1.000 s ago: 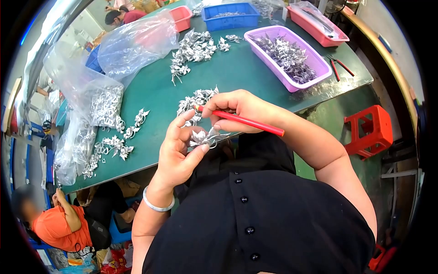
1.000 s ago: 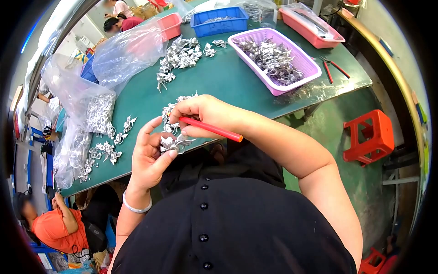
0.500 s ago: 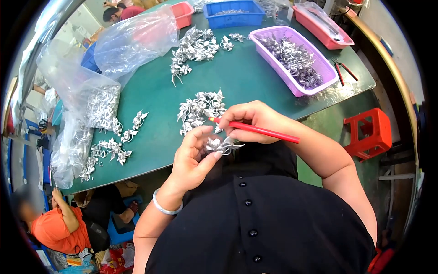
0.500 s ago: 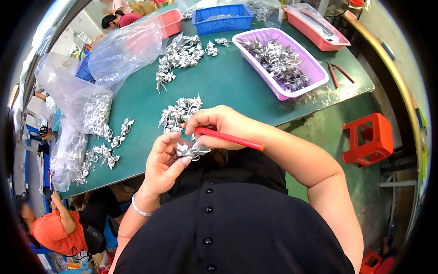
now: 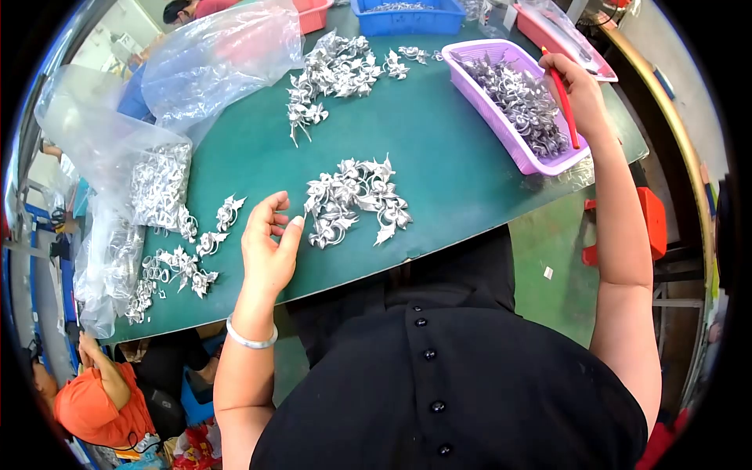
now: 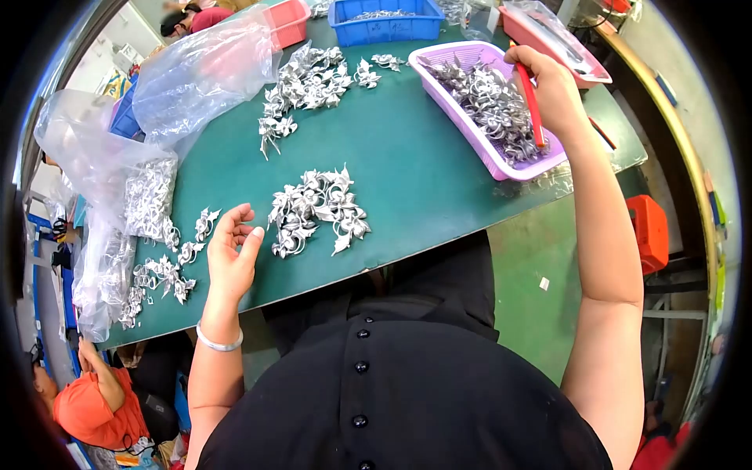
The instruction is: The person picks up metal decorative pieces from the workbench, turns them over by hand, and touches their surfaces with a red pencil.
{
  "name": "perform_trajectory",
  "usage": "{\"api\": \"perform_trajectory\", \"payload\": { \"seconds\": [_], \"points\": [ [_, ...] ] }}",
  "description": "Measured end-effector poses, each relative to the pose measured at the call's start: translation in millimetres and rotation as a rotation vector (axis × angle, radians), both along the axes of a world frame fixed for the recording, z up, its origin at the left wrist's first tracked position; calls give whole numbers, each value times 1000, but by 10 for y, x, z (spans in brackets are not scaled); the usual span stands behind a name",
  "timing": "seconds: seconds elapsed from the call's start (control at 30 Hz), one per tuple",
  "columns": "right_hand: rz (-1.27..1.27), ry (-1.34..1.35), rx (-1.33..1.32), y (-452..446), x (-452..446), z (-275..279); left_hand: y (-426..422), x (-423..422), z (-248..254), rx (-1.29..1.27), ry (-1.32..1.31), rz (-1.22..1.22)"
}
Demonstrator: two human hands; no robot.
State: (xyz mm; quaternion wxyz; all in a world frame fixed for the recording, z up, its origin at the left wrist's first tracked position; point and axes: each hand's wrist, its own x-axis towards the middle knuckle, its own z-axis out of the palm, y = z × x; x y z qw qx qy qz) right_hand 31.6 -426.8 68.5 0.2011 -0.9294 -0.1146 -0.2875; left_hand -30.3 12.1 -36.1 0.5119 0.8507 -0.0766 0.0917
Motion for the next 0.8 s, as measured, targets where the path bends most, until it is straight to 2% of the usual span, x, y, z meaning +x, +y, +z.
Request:
{"api": "perform_trajectory", "payload": {
  "seconds": [0.07,0.1,0.17,0.2,0.3,0.33,0.4,0.43,0.5,0.57,0.63,0.8],
  "points": [
    [-59,-19,-83,99,36,-18,-24,58,54,114,-4,-2],
    [-1,-98,-115,215,30,-26,-54,74,94,183,5,-10],
    [73,-117,-58,546,-41,-10,-93,102,145,324,25,-29],
    [142,-108,0,714,-57,-17,-75,128,91,362,-63,-41],
    [303,84,148,1149,-38,-175,-103,171,119,434,-70,-29],
    [391,140,239,1322,-42,-241,-112,181,135,433,-58,-29],
    [456,366,227,1515,27,-411,-124,202,166,434,-34,-31],
    [562,283,172,1584,111,-537,-114,217,154,425,-28,-56],
    [633,349,170,1742,194,-656,-100,243,101,404,-19,-106],
    [626,512,130,1861,253,-694,-104,254,95,390,-13,-110],
    [646,542,66,1923,310,-767,-110,259,124,374,40,-109],
    [650,740,205,1961,320,-684,-103,271,124,320,69,-125]
  ]
}}
